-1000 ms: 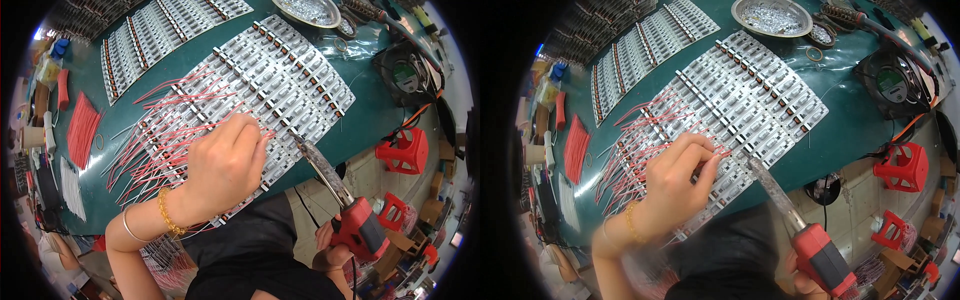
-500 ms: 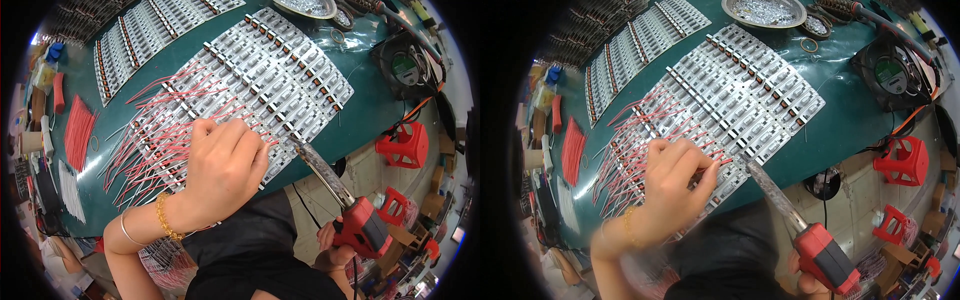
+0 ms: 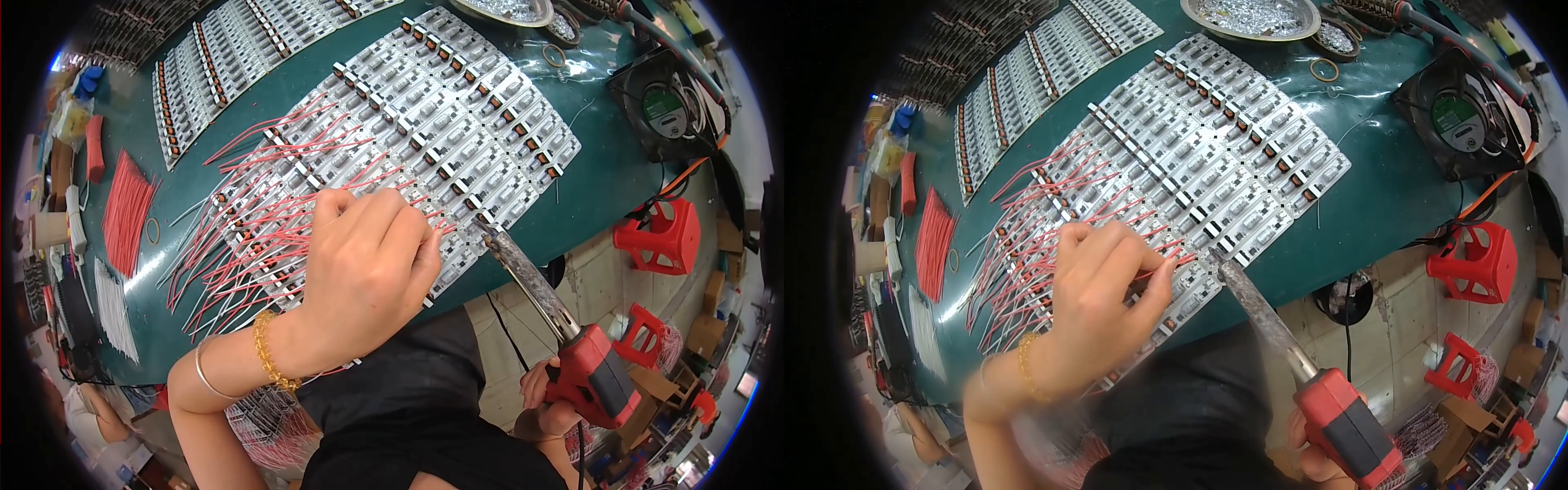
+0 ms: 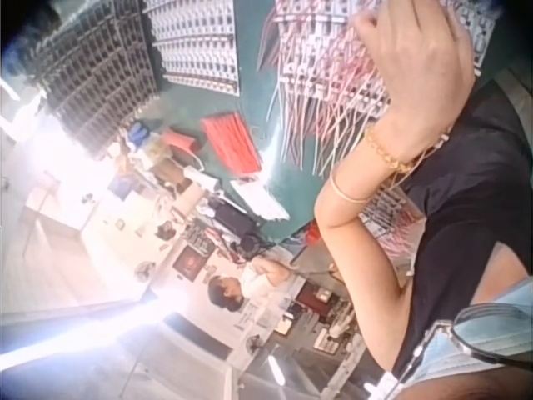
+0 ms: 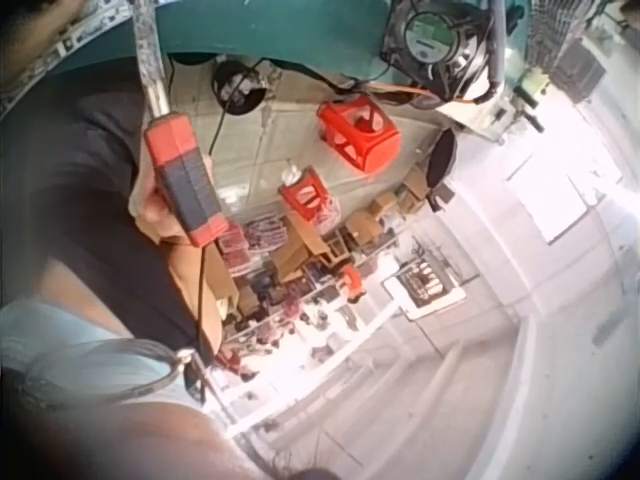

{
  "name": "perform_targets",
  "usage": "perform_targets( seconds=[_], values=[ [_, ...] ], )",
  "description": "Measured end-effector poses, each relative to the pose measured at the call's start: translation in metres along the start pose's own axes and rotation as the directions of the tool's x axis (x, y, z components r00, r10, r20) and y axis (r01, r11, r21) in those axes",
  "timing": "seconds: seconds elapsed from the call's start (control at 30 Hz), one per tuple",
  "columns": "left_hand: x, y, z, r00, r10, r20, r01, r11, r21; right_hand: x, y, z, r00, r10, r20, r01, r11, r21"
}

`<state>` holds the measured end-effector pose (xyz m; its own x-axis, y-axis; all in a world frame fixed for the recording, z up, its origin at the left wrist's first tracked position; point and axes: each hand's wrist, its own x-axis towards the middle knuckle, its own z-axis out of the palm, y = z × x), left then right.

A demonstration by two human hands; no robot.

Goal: The person solders red and white wires onto circuit boards using a soldering iron.

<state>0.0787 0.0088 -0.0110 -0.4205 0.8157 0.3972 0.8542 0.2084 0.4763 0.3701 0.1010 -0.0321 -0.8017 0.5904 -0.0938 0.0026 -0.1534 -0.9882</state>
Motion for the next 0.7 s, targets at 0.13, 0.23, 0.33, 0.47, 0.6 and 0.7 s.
perform_targets(
  seconds=[0.13, 0.23, 0.33, 0.47, 0.6, 0.7],
  values=[
    [-0.001, -0.001, 0.001, 1.0, 0.009, -0.02, -0.009, 1.0, -0.002, -0.003, -0.001, 0.012, 0.995, 0.059, -0.074, -0.059, 0.998, -0.002],
    [0.0, 0.001, 0.001, 1.0, 0.015, -0.027, -0.015, 1.0, -0.006, -0.009, 0.005, 0.014, 0.974, 0.016, -0.226, -0.013, 1.0, 0.016],
    [-0.001, 0.001, -0.001, 1.0, 0.007, -0.014, -0.007, 1.0, -0.005, 0.006, -0.002, 0.017, 0.986, 0.015, -0.163, -0.012, 1.0, 0.019],
    [0.0, -0.001, -0.006, 1.0, 0.005, 0.021, -0.003, 0.997, -0.074, 0.014, -0.017, 0.027, 0.986, 0.086, -0.146, -0.086, 0.996, 0.005],
    [0.001, -0.005, -0.011, 0.995, 0.063, 0.077, -0.045, 0.976, -0.215, 0.008, -0.018, 0.022, 0.985, 0.098, -0.146, -0.095, 0.995, 0.025],
    [0.002, -0.003, -0.008, 0.995, 0.075, 0.072, -0.062, 0.983, -0.174, 0.006, -0.015, 0.018, 0.99, 0.09, -0.11, -0.086, 0.995, 0.045]
  ],
)
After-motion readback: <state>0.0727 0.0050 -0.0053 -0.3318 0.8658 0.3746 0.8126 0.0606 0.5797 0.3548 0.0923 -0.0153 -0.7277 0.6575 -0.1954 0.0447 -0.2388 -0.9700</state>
